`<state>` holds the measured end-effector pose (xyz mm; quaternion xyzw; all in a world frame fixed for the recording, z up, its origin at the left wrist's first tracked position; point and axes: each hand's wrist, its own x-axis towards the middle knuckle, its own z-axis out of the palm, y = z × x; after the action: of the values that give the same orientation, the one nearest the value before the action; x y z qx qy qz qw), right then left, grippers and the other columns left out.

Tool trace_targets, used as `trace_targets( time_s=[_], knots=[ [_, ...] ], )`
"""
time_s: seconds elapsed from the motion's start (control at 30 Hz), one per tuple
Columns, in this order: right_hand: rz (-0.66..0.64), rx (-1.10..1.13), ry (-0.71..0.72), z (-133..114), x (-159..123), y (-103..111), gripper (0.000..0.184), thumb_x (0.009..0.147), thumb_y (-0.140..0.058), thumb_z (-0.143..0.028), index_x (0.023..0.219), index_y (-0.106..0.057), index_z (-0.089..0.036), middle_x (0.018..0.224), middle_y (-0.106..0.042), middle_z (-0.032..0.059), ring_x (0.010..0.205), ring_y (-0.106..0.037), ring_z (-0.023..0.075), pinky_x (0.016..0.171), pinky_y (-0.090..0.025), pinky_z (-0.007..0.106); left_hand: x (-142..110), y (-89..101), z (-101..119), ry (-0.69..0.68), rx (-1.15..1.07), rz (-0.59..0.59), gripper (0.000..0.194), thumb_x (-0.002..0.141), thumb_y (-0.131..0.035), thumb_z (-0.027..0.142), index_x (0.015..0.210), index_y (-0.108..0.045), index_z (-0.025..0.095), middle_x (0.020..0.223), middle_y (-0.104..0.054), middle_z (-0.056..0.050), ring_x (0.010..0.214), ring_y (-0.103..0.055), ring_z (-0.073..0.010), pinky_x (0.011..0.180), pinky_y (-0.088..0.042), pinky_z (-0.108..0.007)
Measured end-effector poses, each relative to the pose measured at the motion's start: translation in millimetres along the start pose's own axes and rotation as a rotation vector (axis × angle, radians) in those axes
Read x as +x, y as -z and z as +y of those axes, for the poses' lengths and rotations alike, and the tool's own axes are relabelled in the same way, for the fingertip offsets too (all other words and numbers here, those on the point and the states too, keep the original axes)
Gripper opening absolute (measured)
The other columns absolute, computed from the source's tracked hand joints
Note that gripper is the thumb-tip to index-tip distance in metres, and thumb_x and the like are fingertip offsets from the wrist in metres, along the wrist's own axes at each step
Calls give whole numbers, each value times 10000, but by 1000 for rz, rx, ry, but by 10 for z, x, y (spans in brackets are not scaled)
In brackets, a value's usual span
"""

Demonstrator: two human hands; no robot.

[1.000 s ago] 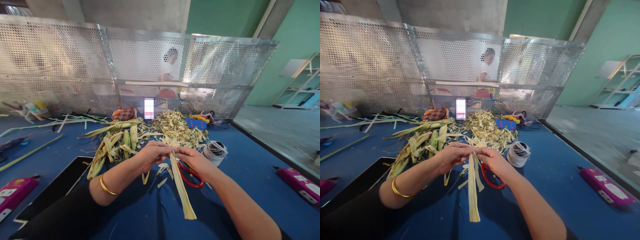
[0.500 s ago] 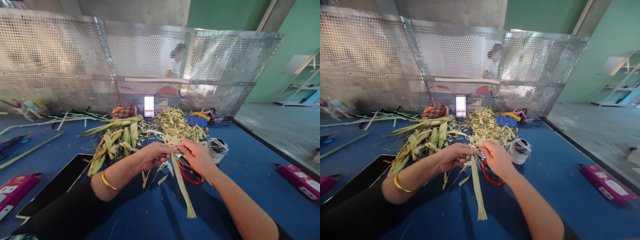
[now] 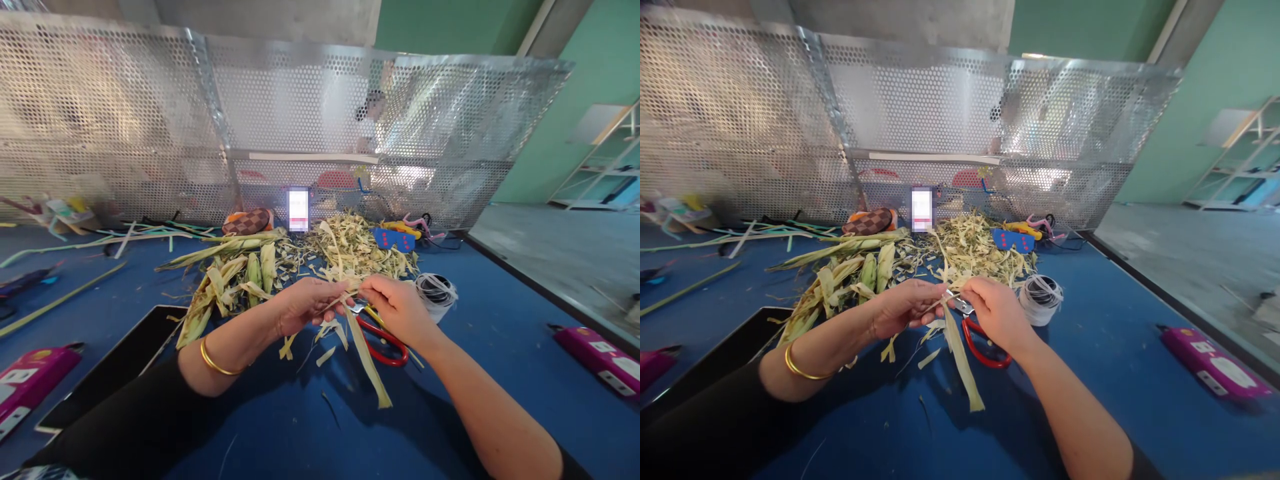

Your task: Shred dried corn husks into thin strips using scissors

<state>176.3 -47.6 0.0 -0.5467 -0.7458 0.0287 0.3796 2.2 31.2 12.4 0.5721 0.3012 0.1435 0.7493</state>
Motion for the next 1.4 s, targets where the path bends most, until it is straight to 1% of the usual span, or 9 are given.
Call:
trace_targets(
  time_s=[0.3,0.53,0.67,0.77,0.87,1.0,1.1,1.27,1.4],
  knots=[
    [5,-54,-1,23,2,10,185,880,-471,-191,706,-533,-194,664,-547,-7,618,-508,130,577,-358,232,-7,-34,-3,-14,103,40,195,713,-666,323,701,-662,128,507,-509,25,403,-364,-40,369,-173,-189],
    [1,-45,-34,50,1,-4,175,873,-479,-186,708,-538,-192,667,-557,-3,628,-514,133,587,-358,228,0,-44,-16,-12,107,62,175,735,-638,291,742,-670,119,537,-527,25,424,-400,-39,379,-225,-175],
    [6,-49,-30,59,0,-2,181,875,-471,-188,710,-546,-192,689,-564,4,633,-512,136,583,-357,232,-8,-50,-3,-9,63,47,278,781,-585,375,755,-684,117,559,-525,14,424,-391,-41,375,-233,-180],
    [5,-58,-38,75,-1,-4,181,875,-473,-207,721,-566,-191,693,-575,8,642,-524,141,592,-366,241,-3,-46,-12,-28,98,43,244,736,-637,357,748,-691,119,555,-528,14,421,-388,-38,375,-224,-181],
    [-13,-18,-82,79,2,-13,201,877,-472,-254,741,-607,-192,728,-613,22,687,-556,156,631,-395,261,6,-55,-34,-46,159,77,175,698,-659,293,735,-696,126,536,-529,23,418,-397,-36,379,-221,-176],
    [-44,236,-207,32,5,-62,238,863,-490,-345,811,-669,-198,896,-669,50,866,-597,194,786,-432,313,4,-124,-67,-51,192,109,162,683,-648,288,694,-697,133,517,-537,26,404,-405,-38,375,-237,-174],
    [-39,382,-354,-27,-7,-137,203,810,-552,-356,760,-666,-195,799,-668,23,793,-604,186,745,-440,297,-8,-196,-97,-9,221,106,152,647,-668,280,608,-674,133,508,-559,15,400,-427,-48,373,-264,-180],
    [92,331,-358,-70,-27,-260,230,774,-552,-306,576,-556,-190,619,-568,-11,640,-527,149,622,-393,256,-7,-234,-151,23,204,57,178,633,-671,272,525,-631,136,497,-577,3,395,-462,-57,374,-308,-179],
    [39,291,-362,-19,-8,-231,229,819,-493,-339,696,-619,-193,712,-636,15,720,-571,175,679,-416,275,21,-187,-160,40,145,77,124,674,-630,230,610,-671,131,521,-590,4,401,-478,-60,384,-345,-181]
  ],
)
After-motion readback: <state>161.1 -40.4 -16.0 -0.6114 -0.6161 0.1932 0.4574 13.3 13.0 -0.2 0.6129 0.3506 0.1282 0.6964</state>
